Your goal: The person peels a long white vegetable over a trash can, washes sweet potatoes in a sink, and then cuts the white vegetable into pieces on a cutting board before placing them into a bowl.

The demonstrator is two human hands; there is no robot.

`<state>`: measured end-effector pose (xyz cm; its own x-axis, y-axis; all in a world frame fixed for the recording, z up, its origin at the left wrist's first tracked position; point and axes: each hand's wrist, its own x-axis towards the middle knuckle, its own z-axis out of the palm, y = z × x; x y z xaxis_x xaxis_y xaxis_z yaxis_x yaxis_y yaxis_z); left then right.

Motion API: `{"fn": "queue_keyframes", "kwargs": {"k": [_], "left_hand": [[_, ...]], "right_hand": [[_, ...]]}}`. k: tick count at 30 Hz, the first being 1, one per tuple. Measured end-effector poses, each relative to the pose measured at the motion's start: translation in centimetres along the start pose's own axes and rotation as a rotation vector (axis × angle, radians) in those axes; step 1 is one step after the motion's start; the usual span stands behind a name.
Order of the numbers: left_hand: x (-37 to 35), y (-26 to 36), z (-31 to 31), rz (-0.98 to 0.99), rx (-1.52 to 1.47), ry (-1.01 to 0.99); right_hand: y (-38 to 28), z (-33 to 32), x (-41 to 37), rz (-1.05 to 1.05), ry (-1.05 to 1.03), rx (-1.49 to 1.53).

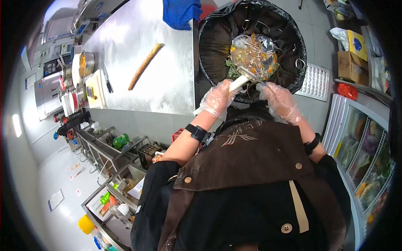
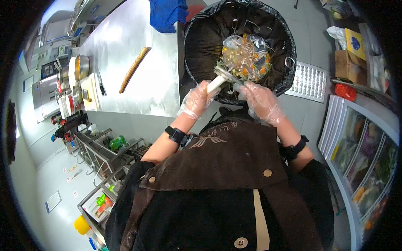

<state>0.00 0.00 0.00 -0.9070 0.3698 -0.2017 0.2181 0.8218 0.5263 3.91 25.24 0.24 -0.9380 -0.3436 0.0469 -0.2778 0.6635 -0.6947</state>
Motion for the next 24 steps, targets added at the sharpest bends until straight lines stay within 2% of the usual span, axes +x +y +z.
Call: {"fn": "queue_keyframes", "kwargs": {"k": [2, 3, 5, 7, 9, 12, 13, 14, 15, 18, 20, 21, 23, 24], "left_hand": [[-0.9, 0.1, -0.5, 0.094, 0.034, -0.011], [1.3, 0.7, -0.1, 0.13, 0.014, 0.036], [1.7, 0.9, -1.0, 0.101, 0.049, 0.034], [1.5, 1.5, -1.9, 0.138, 0.313, -0.016], [1.0, 1.2, -1.8, 0.143, 0.268, 0.015], [0.5, 0.7, -1.5, 0.131, 0.228, 0.031], [0.3, 0.7, -1.5, 0.134, 0.237, 0.029], [0.4, 0.9, -1.4, 0.055, 0.119, 0.057], [0.6, 1.3, -1.5, -0.022, 0.002, 0.086], [0.8, 2.0, -2.4, -0.046, 0.016, 0.062], [0.7, 2.6, -2.5, -0.016, 0.014, 0.062], [0.9, 2.9, -2.7, -0.008, 0.014, 0.066], [0.4, 2.8, -3.6, 0.029, -0.091, 0.046], [0.2, 1.9, -3.4, 0.055, -0.085, 0.087]], "right_hand": [[0.4, 0.8, -0.5, 0.244, 0.022, 0.24], [1.8, -1.1, 0.4, 0.427, -0.001, 0.109], [1.5, -2.1, 0.7, 0.58, -0.017, 0.333], [-1.2, -2.7, 0.7, 0.496, -0.028, 0.341], [-2.0, -2.1, 0.5, 0.226, 0.05, 0.297], [-3.1, -0.6, 0.0, 0.343, 0.0, 0.381], [-1.7, 0.8, -0.2, 0.355, 0.113, 0.331], [-0.3, 1.5, -0.3, 0.36, 0.226, 0.272], [-0.3, 0.6, 0.0, 0.566, 0.157, 0.343], [-2.9, -0.2, 1.1, 0.376, 0.174, 0.372], [-2.7, 1.8, 1.1, 0.247, 0.189, 0.263], [-4.6, 0.2, 1.4, 0.363, 0.143, 0.308], [0.0, 3.3, 0.8, 0.337, 0.234, 0.216], [1.3, 3.5, 0.6, 0.219, 0.401, 0.185]]}}
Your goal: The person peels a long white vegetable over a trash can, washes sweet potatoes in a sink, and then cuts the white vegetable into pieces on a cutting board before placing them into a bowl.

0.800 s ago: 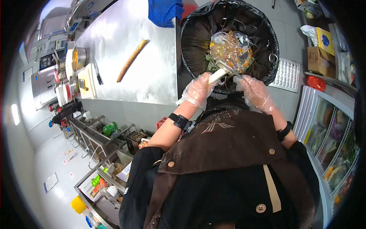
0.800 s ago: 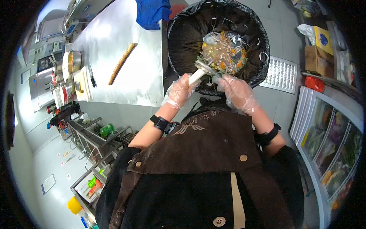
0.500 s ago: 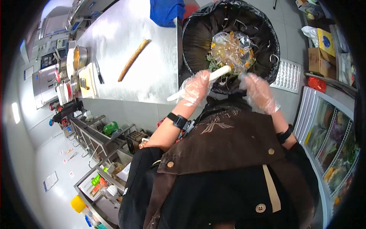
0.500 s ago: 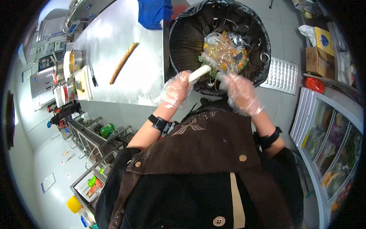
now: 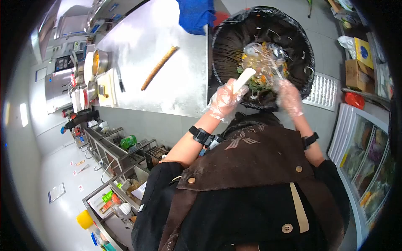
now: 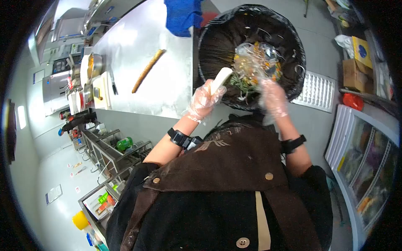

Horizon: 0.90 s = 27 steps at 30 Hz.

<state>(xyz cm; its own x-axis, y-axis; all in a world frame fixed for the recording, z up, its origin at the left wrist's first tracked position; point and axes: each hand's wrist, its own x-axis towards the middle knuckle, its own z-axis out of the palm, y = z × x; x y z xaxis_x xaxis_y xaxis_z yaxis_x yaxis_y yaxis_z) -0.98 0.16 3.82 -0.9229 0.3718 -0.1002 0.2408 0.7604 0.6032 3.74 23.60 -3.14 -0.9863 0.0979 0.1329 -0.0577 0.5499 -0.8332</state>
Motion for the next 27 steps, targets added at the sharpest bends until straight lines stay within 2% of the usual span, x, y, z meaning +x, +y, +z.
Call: {"fn": "queue_keyframes", "kwargs": {"k": [1, 2, 3, 4, 5, 7, 8, 9, 10, 11, 12, 13, 15, 16, 17, 19, 21, 22, 23, 25, 26, 27], "left_hand": [[-0.6, -1.9, 0.3, -0.026, -0.167, -0.027], [-0.9, -2.2, -0.6, -0.095, -0.325, -0.082], [-1.3, -2.5, -2.0, -0.163, -0.484, -0.132], [-1.5, 0.6, -5.5, -0.256, -0.407, -0.173], [-2.7, -2.2, -7.1, -0.211, -1.1, -0.303], [-3.2, -5.5, -9.2, -0.365, -1.046, -0.244], [-4.1, -7.1, -11.0, -0.361, -1.041, -0.186], [-5.2, -8.8, -13.1, -0.333, -1.248, -0.224], [-6.4, -10.7, -15.2, -0.287, -1.451, -0.259], [-7.2, -13.0, -17.3, -0.258, -1.442, -0.185], [-7.9, -15.7, -19.3, -0.293, -1.776, -0.096], [-8.5, -18.7, -21.0, -0.312, -2.12, -0.019], [-9.3, -26.5, -23.9, -0.16, -2.162, -0.001], [-9.5, -30.4, -25.5, -0.059, -2.225, -0.103], [-11.1, -32.2, -26.3, -0.043, -2.286, -0.189], [-12.1, -39.8, -29.6, 0.052, -2.237, -0.102], [-15.1, -46.1, -31.8, -0.21, -1.819, 0.43], [-16.4, -49.5, -33.2, -0.181, -2.0, 0.299], [-17.3, -53.2, -34.6, -0.242, -2.116, 0.227], [-18.8, -55.3, -37.2, -0.396, -2.087, 0.357], [-19.1, -56.1, -37.6, -0.423, -2.108, 0.349], [-19.0, -56.7, -38.3, -0.3, -2.179, 0.252]], "right_hand": [[2.3, -0.5, -0.1, 0.335, -0.217, 0.091], [3.6, -0.7, -0.4, 0.195, -0.188, 0.087], [3.8, -1.0, 0.0, 0.362, -0.243, 0.093], [2.6, -2.0, 0.7, 0.414, -0.334, 0.225], [2.5, -0.5, 1.4, 0.223, -0.155, 0.184], [3.4, 0.2, 1.6, 0.2, -0.231, 0.074], [6.8, 2.0, 2.0, -0.159, -0.233, -0.332], [3.8, 1.5, 3.0, 0.368, -0.508, -0.596], [2.9, 2.2, 3.4, 0.568, -0.429, -0.411], [9.0, 3.5, 2.6, 0.156, -0.226, -0.194], [6.0, 3.9, 4.0, 0.248, -0.241, -0.332], [1.1, 4.3, 5.1, 0.456, -0.246, -0.124], [9.6, 6.7, 5.8, 0.171, -0.201, -0.349], [7.5, 8.0, 6.0, 0.15, -0.171, -0.371], [5.7, 8.3, 3.2, 0.18, -0.189, -0.374], [0.7, 10.8, 4.4, 0.478, -0.318, -0.283], [-0.5, 13.8, 3.0, 0.612, -0.166, -0.164], [-1.2, 14.3, 1.7, 0.625, -0.195, -0.194], [-2.1, 15.4, 0.9, 0.571, -0.182, -0.213], [-5.3, 17.5, 0.3, 0.537, -0.174, -0.233], [-7.9, 18.1, 0.5, 0.472, -0.213, -0.434], [-10.3, 18.7, 0.8, 0.399, -0.245, -0.631]]}}
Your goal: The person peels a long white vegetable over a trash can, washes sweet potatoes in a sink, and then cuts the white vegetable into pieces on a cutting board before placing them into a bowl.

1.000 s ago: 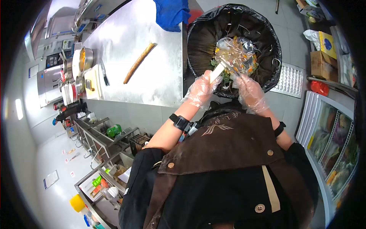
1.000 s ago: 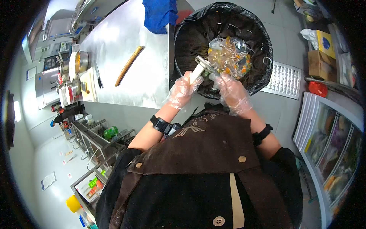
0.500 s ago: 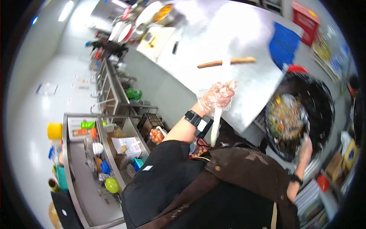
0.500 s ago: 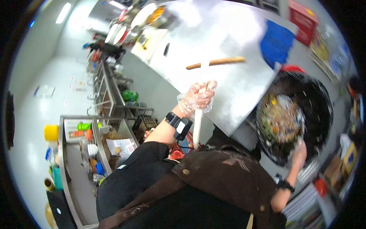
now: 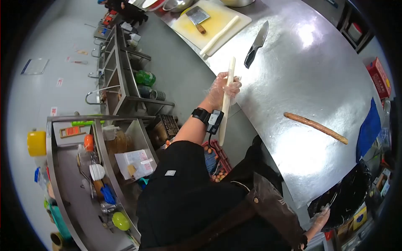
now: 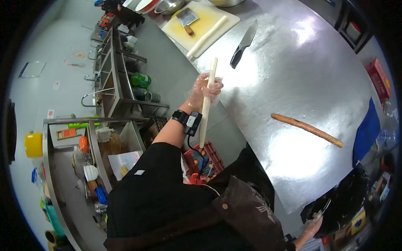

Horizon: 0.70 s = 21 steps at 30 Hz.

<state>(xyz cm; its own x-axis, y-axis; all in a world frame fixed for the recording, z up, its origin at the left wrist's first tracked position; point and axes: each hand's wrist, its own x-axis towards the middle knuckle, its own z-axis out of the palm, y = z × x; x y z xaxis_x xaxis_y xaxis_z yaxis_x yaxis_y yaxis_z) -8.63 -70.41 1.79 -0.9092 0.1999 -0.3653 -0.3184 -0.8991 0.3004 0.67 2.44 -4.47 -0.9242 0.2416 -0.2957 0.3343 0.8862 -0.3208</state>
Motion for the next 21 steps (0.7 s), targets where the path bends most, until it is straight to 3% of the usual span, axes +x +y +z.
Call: {"fn": "queue_keyframes", "kwargs": {"k": [1, 2, 6, 7, 8, 9, 10, 12, 14, 16, 21], "left_hand": [[0.3, 1.1, 0.5, -0.03, -0.042, -0.134], [0.4, 1.5, 1.4, -0.043, -0.046, -0.138], [1.1, -0.5, 4.1, -0.079, 0.037, -0.013], [2.0, -0.9, 3.7, -0.207, 0.04, -0.138], [2.8, -1.5, 3.6, -0.34, 0.045, -0.268], [3.4, -2.5, 4.2, -0.393, 0.03, -0.292], [3.8, -4.1, 5.0, -0.44, 0.013, -0.303], [3.9, -6.9, 6.7, -0.343, 0.353, -0.068], [4.6, -9.6, 7.4, -0.424, 0.367, -0.097], [5.0, -12.3, 8.5, -0.542, 0.319, -0.098], [6.9, -18.7, 12.1, -0.761, 0.423, -0.232]], "right_hand": [[-1.3, -0.1, -0.2, 0.108, -0.035, 0.122], [-2.8, -0.2, -0.2, 0.121, -0.029, 0.118], [-5.1, 1.0, 2.5, -0.289, 0.118, 0.471], [-13.3, -1.4, 0.9, -0.164, 0.091, 0.483], [-15.3, -0.5, 1.8, -0.301, 0.239, 0.03], [-17.1, 0.7, 2.3, -0.511, 0.315, 0.083], [-20.1, 1.8, 2.7, -0.617, 0.24, 0.193], [-29.8, 1.1, 0.7, -0.665, 0.106, 0.214], [-36.2, 1.2, -0.4, -0.767, 0.011, 0.212], [-37.6, 1.1, -1.1, -0.668, -0.096, 0.074], [-31.6, -1.4, -1.9, -0.543, -0.019, -0.044]]}}
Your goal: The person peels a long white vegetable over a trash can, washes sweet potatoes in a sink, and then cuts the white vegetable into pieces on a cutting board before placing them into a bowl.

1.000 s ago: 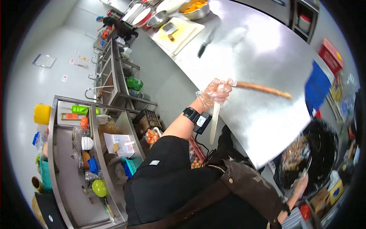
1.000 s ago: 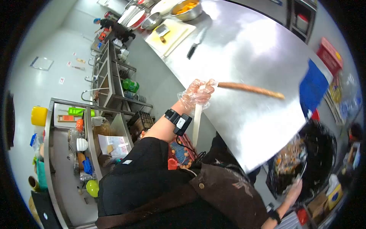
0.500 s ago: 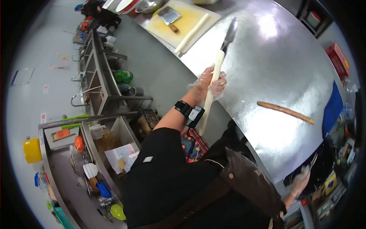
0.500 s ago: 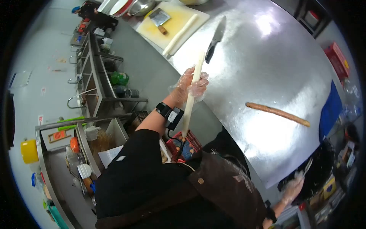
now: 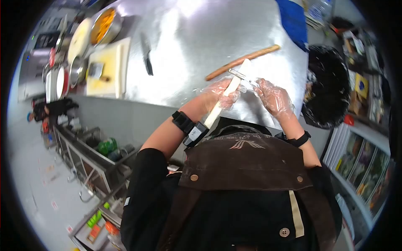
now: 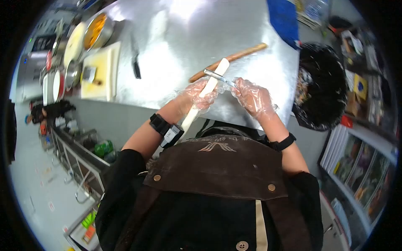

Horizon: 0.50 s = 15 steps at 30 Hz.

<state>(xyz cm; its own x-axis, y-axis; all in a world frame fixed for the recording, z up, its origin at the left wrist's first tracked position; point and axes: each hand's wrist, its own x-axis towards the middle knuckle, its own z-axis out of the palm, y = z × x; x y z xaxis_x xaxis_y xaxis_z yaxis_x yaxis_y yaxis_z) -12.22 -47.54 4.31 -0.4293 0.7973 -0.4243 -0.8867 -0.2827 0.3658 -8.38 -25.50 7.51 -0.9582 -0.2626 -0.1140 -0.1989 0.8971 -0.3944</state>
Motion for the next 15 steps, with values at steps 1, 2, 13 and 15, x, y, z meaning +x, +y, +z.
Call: {"fn": "queue_keyframes", "kwargs": {"k": [1, 2, 13, 15], "left_hand": [[1.3, -0.1, 0.7, -0.035, 0.091, 0.021], [2.6, -0.4, 1.6, -0.07, 0.028, -0.049], [9.1, -0.9, 6.4, -0.302, 0.234, 0.012], [7.8, 0.0, 5.8, -0.085, 0.328, 0.032]], "right_hand": [[1.2, -0.6, -1.0, 0.039, 0.023, -0.013], [2.9, -0.7, -2.1, 0.08, 0.035, -0.018], [28.0, 3.8, -16.3, 1.011, -0.039, 0.006], [36.0, 9.6, -18.7, 0.952, 0.338, 0.447]]}}
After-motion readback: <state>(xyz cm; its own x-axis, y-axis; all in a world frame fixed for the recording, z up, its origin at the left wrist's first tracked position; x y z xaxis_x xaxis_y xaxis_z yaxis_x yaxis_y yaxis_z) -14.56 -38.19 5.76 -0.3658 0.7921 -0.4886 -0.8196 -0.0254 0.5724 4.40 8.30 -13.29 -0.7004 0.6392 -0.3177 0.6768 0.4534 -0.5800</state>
